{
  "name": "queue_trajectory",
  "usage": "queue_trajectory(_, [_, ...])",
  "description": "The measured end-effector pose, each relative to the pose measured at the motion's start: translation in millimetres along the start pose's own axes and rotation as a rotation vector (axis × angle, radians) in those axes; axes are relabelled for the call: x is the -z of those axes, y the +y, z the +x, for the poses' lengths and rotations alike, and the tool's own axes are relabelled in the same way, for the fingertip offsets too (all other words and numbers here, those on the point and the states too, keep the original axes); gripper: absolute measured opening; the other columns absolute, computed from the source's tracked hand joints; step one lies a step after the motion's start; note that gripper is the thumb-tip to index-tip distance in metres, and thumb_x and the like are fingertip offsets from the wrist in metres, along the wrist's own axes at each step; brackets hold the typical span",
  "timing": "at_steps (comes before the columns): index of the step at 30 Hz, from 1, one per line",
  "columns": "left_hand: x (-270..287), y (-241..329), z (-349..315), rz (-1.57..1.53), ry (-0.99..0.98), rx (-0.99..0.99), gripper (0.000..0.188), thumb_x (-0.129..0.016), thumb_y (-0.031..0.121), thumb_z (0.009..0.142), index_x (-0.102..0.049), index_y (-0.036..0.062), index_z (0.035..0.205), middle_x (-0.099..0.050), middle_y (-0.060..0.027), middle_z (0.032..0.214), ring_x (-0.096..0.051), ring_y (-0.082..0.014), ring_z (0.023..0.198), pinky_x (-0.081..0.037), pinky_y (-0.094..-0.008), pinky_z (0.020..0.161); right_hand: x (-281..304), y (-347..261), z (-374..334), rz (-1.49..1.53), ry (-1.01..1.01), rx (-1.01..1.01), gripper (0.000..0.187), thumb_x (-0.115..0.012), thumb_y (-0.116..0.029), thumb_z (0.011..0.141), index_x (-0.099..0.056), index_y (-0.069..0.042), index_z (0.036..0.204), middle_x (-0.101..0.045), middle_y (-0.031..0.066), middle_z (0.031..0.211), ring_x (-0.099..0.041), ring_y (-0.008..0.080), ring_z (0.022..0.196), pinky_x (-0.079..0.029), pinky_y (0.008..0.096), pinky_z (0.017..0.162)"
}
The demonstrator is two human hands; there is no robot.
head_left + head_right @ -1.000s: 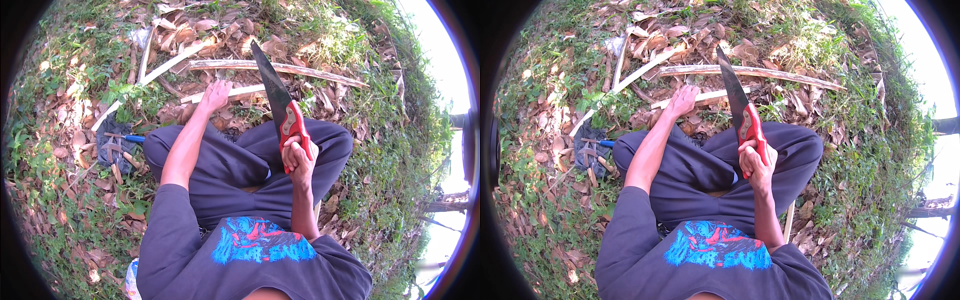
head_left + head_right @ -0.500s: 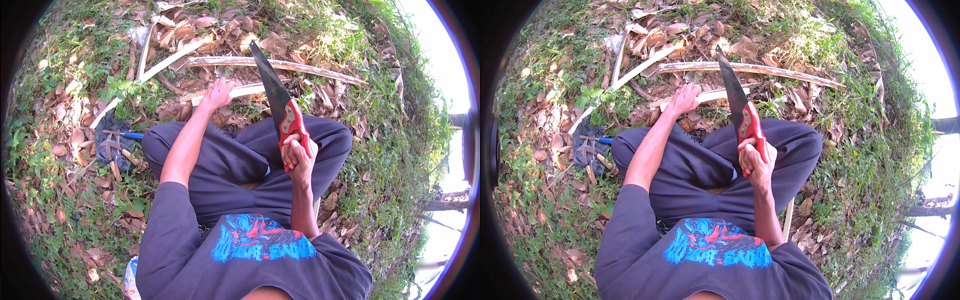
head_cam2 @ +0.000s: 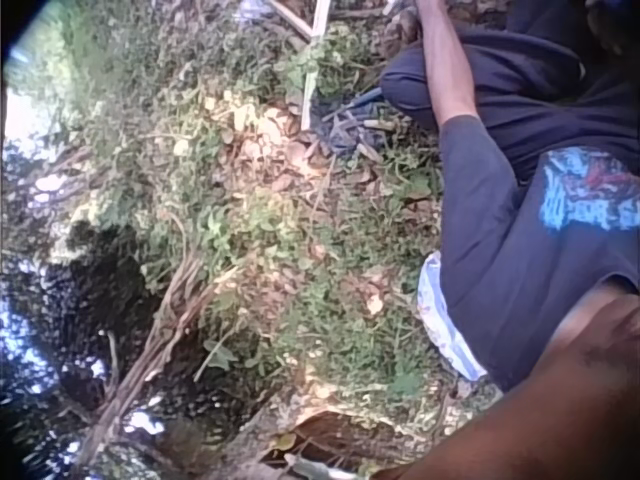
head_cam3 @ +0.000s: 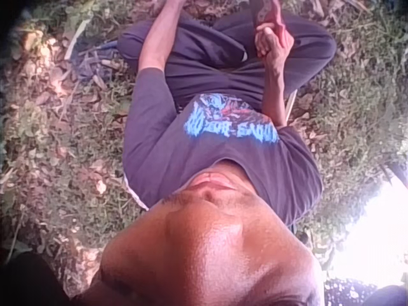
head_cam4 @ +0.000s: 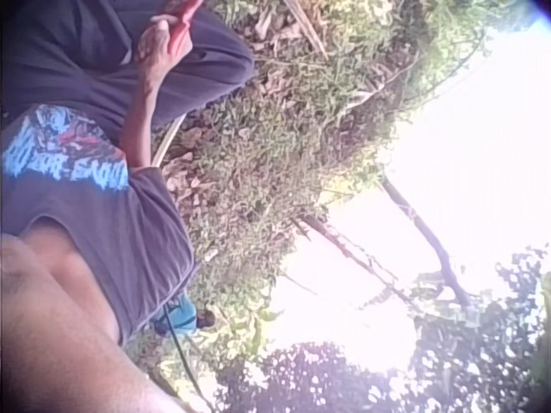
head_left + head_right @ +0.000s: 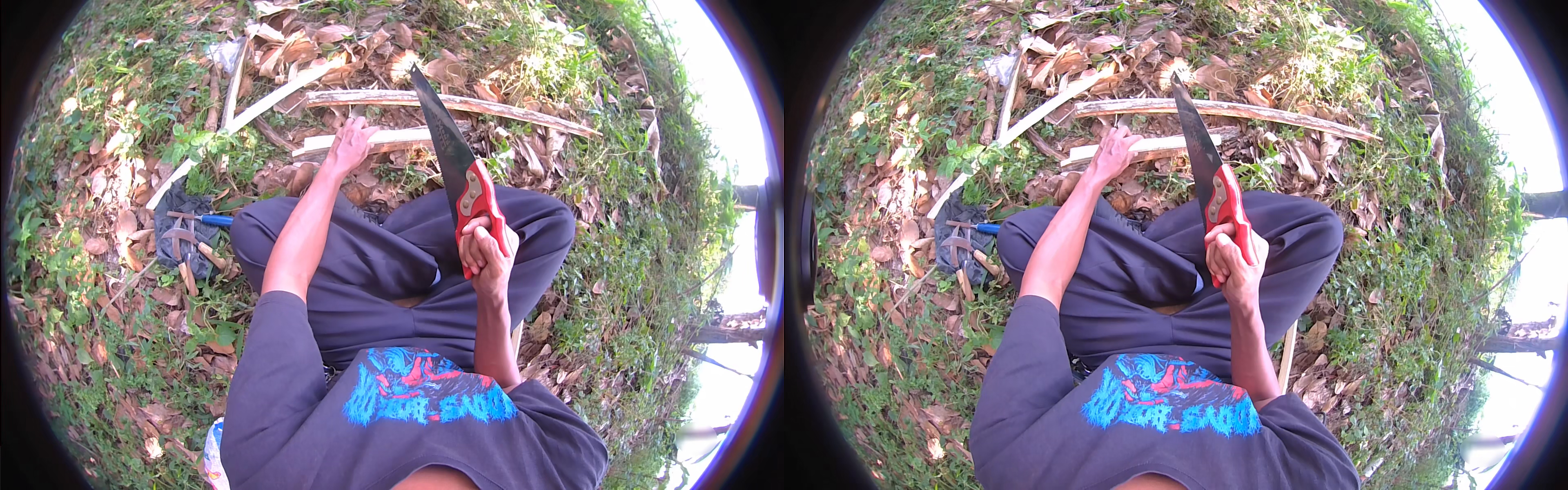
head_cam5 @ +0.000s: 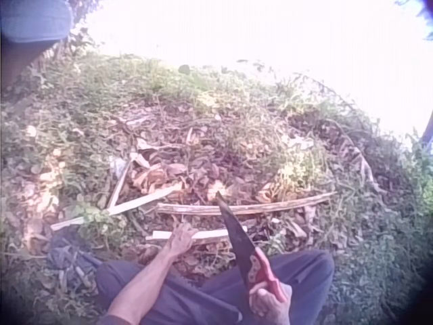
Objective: The person sits cross-legged on the ground and uses a red-handled hand saw to cut a long, thin piece of light-colored wood. They hold the wood steady with their left hand and saw through it with their right hand, creating smaller segments.
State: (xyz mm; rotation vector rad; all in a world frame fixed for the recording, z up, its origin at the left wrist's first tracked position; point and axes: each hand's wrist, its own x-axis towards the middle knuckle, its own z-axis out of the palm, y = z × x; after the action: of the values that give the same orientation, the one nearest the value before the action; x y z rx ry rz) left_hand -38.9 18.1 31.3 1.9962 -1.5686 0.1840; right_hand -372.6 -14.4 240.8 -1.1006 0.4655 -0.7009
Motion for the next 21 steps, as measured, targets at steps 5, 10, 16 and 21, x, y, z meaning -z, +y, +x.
queue_trajectory(5, [1,7,7,-0.06,-0.025,0.077,0.036,-0.067,0.004,0.079,-0.067,0.0106,0.114,-0.057,-0.0101,0.104,-0.056,-0.0318,0.1,-0.051,-0.0448,0.083,0,-1,0,-0.003,0.003,-0.014,0.02,-0.055,-0.009,0.096,-0.059,0.011,0.091,-0.041,-0.0003,0.049,-0.035,0.0064,0.036,-0.031,0.0222,0.038])
queue_trajectory(10, [2,5,8,-0.066,-0.016,0.1,0.037,-0.065,0.003,0.08,-0.067,0.0103,0.116,-0.057,-0.01,0.103,-0.056,-0.0313,0.099,-0.05,-0.0449,0.084,-1,-2,1,-0.001,-0.006,-0.011,0.02,-0.055,-0.008,0.096,-0.059,0.011,0.092,-0.041,-0.0002,0.049,-0.035,0.0063,0.036,-0.031,0.0222,0.038])
queue_trajectory(16, [4,5,14,-0.079,-0.039,0.207,0.041,-0.065,0.004,0.081,-0.067,0.0133,0.121,-0.057,-0.0096,0.103,-0.056,-0.0302,0.1,-0.048,-0.0422,0.091,0,-1,2,-0.034,0.003,-0.015,0.021,-0.054,-0.009,0.097,-0.059,0.011,0.091,-0.039,-0.0015,0.048,-0.034,0.0058,0.035,-0.031,0.0224,0.037])
queue_trajectory(21, [-12,-10,6,-0.118,-0.057,0.119,0.03,-0.064,0.009,0.083,-0.073,0.0158,0.111,-0.062,-0.0105,0.1,-0.061,-0.0307,0.095,-0.051,-0.0449,0.085,-3,-2,2,-0.02,-0.006,-0.04,0.019,-0.055,-0.007,0.096,-0.058,0.011,0.091,-0.041,-0.0004,0.05,-0.035,0.0062,0.036,-0.03,0.0223,0.038])
